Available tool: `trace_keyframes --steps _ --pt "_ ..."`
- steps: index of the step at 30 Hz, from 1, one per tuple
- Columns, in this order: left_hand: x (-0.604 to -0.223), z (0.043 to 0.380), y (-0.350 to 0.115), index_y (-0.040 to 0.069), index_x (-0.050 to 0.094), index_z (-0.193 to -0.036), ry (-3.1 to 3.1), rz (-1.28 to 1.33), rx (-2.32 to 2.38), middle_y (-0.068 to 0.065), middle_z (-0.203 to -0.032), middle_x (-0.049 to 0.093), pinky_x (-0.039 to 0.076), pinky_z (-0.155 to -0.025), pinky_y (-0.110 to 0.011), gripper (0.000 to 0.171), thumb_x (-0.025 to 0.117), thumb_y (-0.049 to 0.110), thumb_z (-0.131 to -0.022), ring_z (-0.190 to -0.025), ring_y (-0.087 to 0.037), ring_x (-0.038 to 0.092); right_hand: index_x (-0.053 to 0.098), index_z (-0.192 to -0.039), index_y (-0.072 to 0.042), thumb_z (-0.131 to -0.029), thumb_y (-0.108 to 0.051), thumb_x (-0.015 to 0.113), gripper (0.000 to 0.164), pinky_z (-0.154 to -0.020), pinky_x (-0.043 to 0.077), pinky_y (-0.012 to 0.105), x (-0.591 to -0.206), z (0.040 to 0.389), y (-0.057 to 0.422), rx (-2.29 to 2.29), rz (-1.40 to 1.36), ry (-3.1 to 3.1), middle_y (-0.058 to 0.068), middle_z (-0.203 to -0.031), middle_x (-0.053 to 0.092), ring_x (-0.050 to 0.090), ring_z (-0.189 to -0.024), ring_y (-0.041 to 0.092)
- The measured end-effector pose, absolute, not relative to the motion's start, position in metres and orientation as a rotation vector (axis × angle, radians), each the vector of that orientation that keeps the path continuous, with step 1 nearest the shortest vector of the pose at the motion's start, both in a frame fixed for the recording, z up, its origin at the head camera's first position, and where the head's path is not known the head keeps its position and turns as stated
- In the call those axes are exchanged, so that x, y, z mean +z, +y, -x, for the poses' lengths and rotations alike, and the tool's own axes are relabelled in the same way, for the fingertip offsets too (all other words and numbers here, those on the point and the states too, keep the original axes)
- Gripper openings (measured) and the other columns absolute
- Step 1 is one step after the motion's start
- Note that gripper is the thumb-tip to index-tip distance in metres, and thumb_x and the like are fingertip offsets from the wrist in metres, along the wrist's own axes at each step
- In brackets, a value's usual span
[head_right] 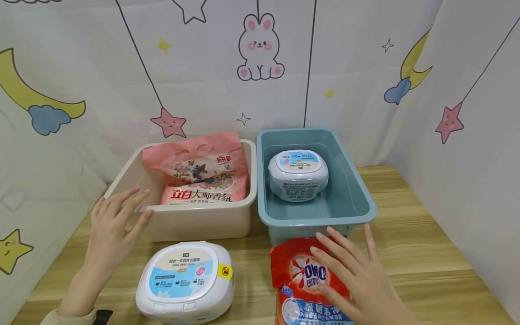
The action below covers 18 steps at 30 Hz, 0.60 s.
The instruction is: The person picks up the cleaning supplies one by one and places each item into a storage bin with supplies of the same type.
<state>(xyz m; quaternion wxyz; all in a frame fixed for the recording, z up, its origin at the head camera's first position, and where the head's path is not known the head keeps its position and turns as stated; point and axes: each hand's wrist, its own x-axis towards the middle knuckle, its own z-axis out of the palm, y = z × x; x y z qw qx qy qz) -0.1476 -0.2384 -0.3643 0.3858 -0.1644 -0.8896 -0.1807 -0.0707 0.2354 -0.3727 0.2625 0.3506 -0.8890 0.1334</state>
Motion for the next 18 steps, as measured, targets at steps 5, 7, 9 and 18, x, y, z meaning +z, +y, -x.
trace_keyframes --steps 5,7,9,18 --pt "-0.364 0.147 -0.239 0.015 0.061 -0.127 -2.233 0.433 -0.471 -0.017 -0.128 0.058 0.020 -0.110 -0.066 0.043 0.056 0.043 -0.094 -0.119 -0.037 0.048 0.050 -0.140 -0.016 -0.096 -0.058 0.040 0.062 -0.119 -0.013 0.054 -0.375 0.069 0.236 0.346 -0.974 -2.409 -0.004 -0.157 0.033 0.017 -0.150 0.012" --pt "-0.364 0.147 -0.239 0.015 0.062 -0.126 -2.218 0.439 -0.484 -0.017 -0.127 0.059 0.021 -0.109 -0.066 0.041 0.060 0.039 -0.092 -0.117 -0.037 0.049 0.050 -0.140 -0.017 -0.096 -0.058 0.041 0.061 -0.119 -0.013 0.054 -0.377 0.069 0.236 0.344 -0.983 -2.403 -0.003 -0.156 0.035 0.017 -0.149 0.012" --pt "-0.364 0.148 -0.239 0.014 0.063 -0.124 -2.209 0.442 -0.495 -0.017 -0.125 0.059 0.021 -0.109 -0.066 0.043 0.059 0.043 -0.093 -0.116 -0.038 0.049 0.050 -0.139 -0.017 -0.095 -0.057 0.042 0.060 -0.119 -0.012 0.054 -0.379 0.069 0.235 0.345 -0.992 -2.393 -0.002 -0.154 0.037 0.018 -0.149 0.012" --pt "-0.365 0.148 -0.241 0.006 0.068 -0.112 -2.199 0.461 -0.503 -0.018 -0.111 0.061 0.024 -0.106 -0.068 0.060 0.043 0.058 -0.094 -0.106 -0.038 0.051 0.053 -0.137 -0.022 -0.085 -0.054 0.062 0.062 -0.119 -0.010 0.054 -0.386 0.067 0.235 0.304 -0.964 -2.437 -0.001 -0.150 0.043 0.018 -0.149 0.010"
